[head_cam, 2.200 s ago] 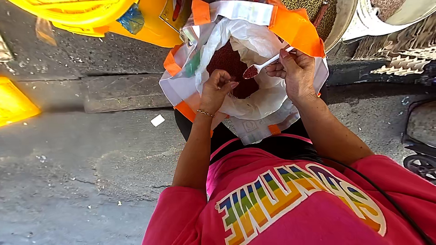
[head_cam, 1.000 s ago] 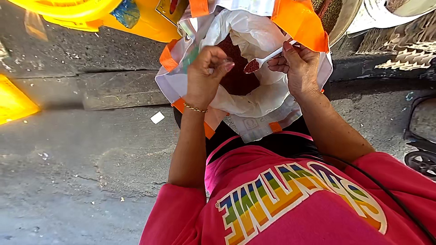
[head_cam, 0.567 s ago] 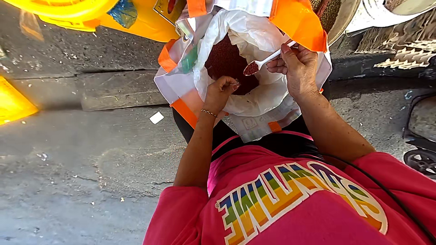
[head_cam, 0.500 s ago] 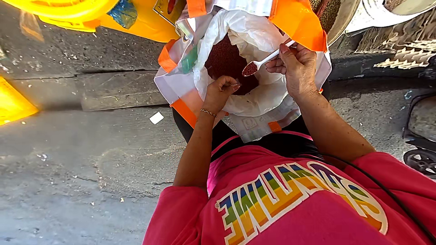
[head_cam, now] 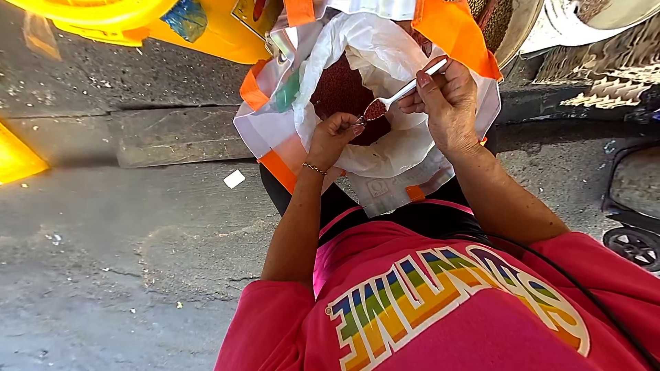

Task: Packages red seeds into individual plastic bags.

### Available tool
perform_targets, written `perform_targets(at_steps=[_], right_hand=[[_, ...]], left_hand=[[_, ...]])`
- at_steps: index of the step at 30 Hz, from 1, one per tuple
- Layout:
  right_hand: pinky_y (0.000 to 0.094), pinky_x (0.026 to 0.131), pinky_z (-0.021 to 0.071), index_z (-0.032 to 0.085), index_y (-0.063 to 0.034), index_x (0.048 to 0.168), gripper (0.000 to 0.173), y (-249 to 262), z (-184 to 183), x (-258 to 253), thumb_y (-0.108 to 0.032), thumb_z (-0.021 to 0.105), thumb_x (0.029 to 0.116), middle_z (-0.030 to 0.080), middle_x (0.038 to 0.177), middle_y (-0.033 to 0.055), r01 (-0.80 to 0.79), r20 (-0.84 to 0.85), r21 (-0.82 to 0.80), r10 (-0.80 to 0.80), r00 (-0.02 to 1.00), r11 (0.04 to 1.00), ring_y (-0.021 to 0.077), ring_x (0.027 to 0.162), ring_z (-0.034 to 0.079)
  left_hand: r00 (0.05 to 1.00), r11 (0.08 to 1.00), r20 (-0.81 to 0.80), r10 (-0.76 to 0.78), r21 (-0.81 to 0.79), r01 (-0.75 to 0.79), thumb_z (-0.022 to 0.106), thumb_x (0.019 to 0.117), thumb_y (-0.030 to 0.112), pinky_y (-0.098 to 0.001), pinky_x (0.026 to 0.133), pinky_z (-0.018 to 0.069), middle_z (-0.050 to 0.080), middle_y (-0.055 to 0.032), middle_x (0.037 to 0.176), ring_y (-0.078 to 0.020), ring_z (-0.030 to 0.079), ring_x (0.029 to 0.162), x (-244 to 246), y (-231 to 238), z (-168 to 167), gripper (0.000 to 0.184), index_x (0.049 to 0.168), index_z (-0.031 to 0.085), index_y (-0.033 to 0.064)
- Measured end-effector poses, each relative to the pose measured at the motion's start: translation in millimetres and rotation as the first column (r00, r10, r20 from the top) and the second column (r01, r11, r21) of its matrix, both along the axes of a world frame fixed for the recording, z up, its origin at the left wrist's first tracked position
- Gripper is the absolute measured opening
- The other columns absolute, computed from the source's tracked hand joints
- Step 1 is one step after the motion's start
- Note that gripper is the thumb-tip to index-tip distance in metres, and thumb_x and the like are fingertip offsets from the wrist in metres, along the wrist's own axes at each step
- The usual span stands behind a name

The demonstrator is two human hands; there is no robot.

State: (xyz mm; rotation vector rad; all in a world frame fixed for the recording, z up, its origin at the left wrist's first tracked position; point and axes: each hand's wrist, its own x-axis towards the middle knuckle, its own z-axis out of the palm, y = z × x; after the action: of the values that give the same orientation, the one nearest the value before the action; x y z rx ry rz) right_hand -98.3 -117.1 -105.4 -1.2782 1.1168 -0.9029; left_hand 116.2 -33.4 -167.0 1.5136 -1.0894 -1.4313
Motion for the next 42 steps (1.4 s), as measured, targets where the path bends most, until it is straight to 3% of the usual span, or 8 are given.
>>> perform_targets(at_steps=[8,23,42], right_hand=[[0.0329,0.076,0.0644,0.054,0.0001,0.112,0.012,6.8,-1.8,4.3,-0.010,0.051,0.1070,0.070,0.090,0.0044,-0.070,-0.092,-0.140,0.057,0.994,0.988,0.0131,0.080,0.074],[0.0295,0.075,0.0612,0.060,0.0070,0.111,0.018,18.0,-1.6,8.4,-0.009,0.054,0.1059,0.072,0.091,0.0127,-0.251,-0.270,-0.401,0.148,0.951,0.881,0.0131,0.082,0.072],[0.0252,0.071,0.0594,0.059,0.0091,0.109,0.016,19.7,9.0,13.0,-0.006,0.055,0.1044,0.072,0.093,0.0151,-0.242,-0.262,-0.477,0.126,0.957,0.845,0.0107,0.079,0.070]], left_hand=[[1.000,1.000,-0.030,-0.002,0.005,0.002,0.069,0.0949,0.006,-0.0216,0.082,0.0559,0.071,-0.0007,0.093,-0.0021,0.067,0.084,-2.4,-1.0,-0.4,0.015,0.108,0.068,-0.0011],[0.999,0.999,-0.053,0.001,0.033,0.001,0.070,0.0939,0.006,-0.0203,0.081,0.0555,0.070,-0.0006,0.094,-0.0014,0.066,0.084,-4.2,-1.1,-2.4,0.018,0.110,0.067,-0.0013],[0.994,0.999,-0.107,0.035,-0.009,-0.036,0.071,0.0923,0.004,-0.0203,0.083,0.0551,0.070,-0.0018,0.097,-0.0020,0.066,0.087,-5.7,-2.1,-2.8,0.020,0.110,0.066,-0.0017]])
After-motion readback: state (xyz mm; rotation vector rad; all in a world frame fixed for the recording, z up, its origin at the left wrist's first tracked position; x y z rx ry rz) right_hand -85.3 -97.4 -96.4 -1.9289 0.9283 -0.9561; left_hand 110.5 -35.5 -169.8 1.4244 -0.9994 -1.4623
